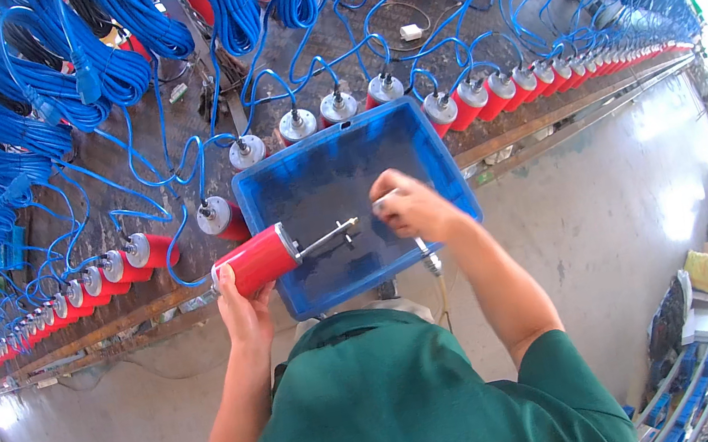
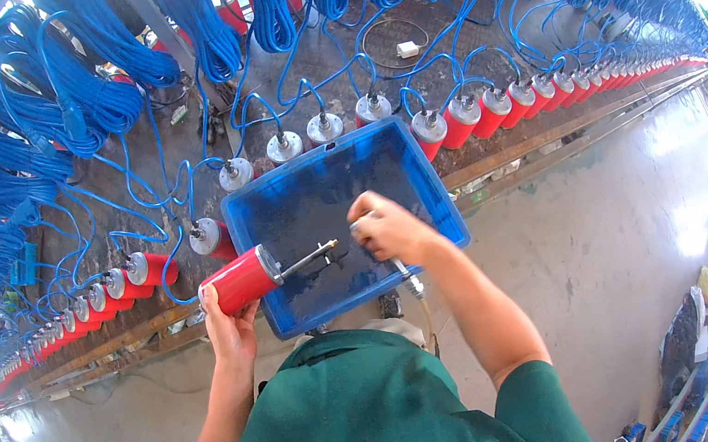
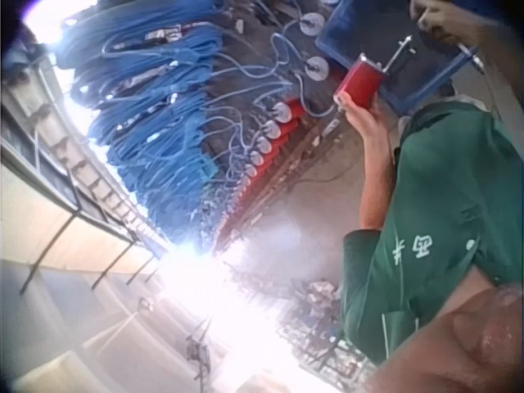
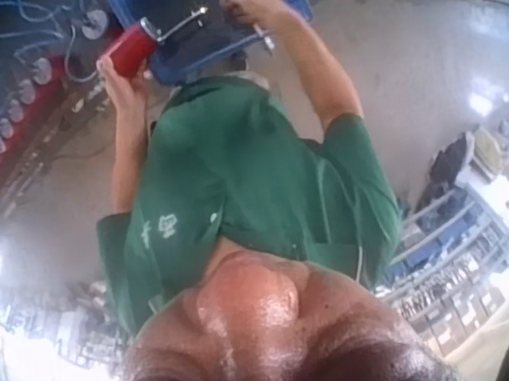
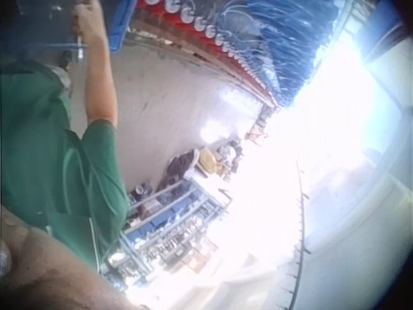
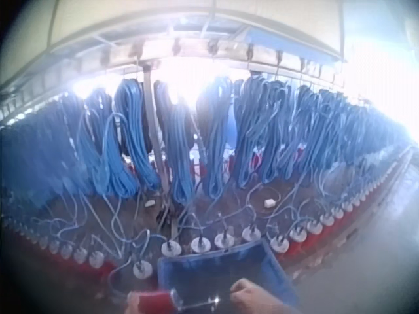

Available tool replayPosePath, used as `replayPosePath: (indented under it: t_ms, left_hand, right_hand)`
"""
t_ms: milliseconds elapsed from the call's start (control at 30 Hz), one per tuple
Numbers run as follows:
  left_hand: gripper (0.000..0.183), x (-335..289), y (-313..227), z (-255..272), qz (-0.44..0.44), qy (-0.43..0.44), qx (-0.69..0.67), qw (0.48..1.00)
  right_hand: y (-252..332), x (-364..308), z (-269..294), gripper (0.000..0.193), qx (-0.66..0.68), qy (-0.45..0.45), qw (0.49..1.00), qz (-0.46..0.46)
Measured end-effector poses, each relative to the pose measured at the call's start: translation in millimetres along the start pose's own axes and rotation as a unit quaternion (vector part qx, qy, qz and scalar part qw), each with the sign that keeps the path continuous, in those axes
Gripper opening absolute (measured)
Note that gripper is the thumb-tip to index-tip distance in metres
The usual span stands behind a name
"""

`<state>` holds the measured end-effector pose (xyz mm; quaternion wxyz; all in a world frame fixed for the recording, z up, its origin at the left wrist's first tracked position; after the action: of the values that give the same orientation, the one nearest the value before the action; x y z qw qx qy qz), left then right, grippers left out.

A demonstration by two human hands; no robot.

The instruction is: The person takes a red cylinder from a row, inserts a internal tube and valve assembly, and then dips the cylinder into a blue water container to check for leaks.

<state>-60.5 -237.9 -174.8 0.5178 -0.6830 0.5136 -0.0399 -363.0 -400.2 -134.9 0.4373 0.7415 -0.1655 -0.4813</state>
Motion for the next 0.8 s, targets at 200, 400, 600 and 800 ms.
replayPosePath:
  t_ms: [200,400,600,800]
  left_hand:
    - [0.045,-14,-5,-18,-0.095,-0.05,0.085,0.991]
    - [0.045,-20,12,-91,-0.124,0.01,0.109,0.986]
    - [0.046,27,87,-113,0.038,0.005,0.074,0.997]
    - [0.052,58,121,-94,0.111,-0.027,0.047,0.992]
  right_hand:
    - [121,-138,120,0.02,-0.061,-0.168,0.924,0.338]
    - [-74,-118,279,0.031,-0.199,-0.211,0.955,-0.066]
    - [-104,-99,341,0.033,-0.427,-0.39,0.815,0.043]
    - [-98,-57,353,0.032,-0.462,-0.384,0.796,0.073]
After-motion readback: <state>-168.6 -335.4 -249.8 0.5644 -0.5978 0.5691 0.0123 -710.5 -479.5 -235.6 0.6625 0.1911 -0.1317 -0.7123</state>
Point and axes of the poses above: each hand's wrist, its own x-axis towards the middle knuckle, its own z-axis out of the back of the hand, y = z × x, the point moved 6 cm from there along x, towards the middle knuckle, and after that the axes turned 3 degrees about -x, right-handed, at the moved point
